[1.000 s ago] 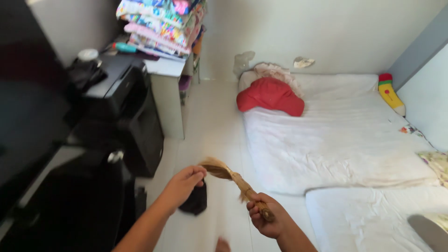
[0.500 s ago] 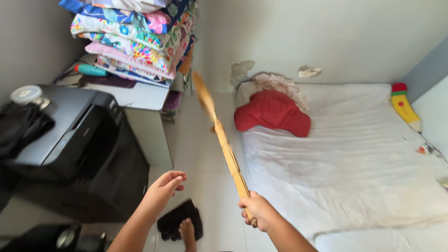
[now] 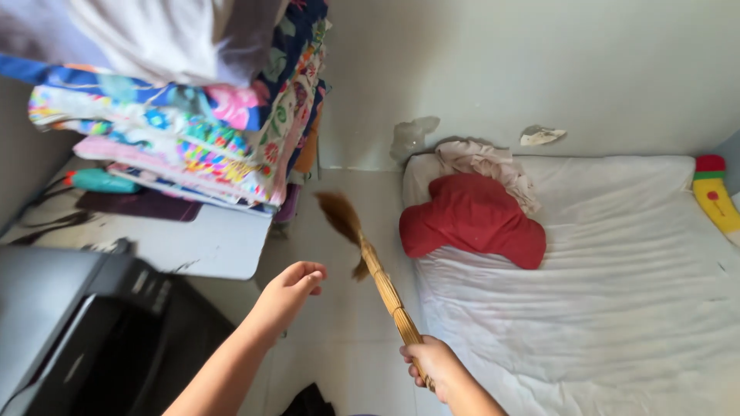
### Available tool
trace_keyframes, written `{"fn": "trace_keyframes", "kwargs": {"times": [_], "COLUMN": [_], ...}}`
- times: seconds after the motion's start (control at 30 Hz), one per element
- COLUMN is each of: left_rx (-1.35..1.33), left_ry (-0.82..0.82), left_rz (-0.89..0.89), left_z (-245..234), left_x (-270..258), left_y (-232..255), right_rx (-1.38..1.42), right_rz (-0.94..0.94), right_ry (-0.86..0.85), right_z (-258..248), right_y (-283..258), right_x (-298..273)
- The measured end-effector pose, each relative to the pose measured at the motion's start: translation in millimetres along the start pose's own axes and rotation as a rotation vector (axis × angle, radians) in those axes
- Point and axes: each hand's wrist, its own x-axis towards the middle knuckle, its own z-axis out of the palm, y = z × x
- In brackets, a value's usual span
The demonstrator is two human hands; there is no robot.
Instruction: The recorder tidies a bedroom by opening curtains, stacking pillows from the floor mattress onto a desk, and picking up cleaning tools.
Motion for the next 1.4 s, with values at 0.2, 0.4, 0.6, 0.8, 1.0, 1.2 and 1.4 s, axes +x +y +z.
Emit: {"fn": "trace_keyframes", "kwargs": {"times": [0.2,0.4,0.6,0.8,1.0,1.2,1.4], "left_rx": [-0.036,-0.027,-0.102,-0.089,-0.103,-0.209,-0.273], "left_ry": [-0.055,0.009,0.123,0.185,0.255,0.296,0.304], "left_rz": [-0.046,-0.054,-0.045,-0.155,-0.282,-0.423,-0.327], "left_z": [28.9,71.3,102.1,102.7,103.1,110.0,110.3], "left_x": [123.1,294.4,426.1,488.1,502.3,504.5,528.7], "left_y": [-8.6,-17.9,30.6,31.6,-28.3,-69.0,-69.1], "right_rx": [-0.127,-0.407,-0.815,-0.887,-1.052,-2.382,-0.62], "right_rz": [-0.144,-0.207,-0.411,-0.269,-0.158,-0.528,0.416], "right_ry": [0.057,0.08,0.255,0.174,0.168,-0.375,-0.228], "right_z": [-36.1,-84.7,-100.7,-71.6,-81.5,-174.7,-139.8], "right_y": [-57.6,-184.1,-301.4,-414.0,-438.5,-184.6,-306.3], "right_x": [104.4,295.2,482.9,597.1,703.0,857.9,532.4]}}
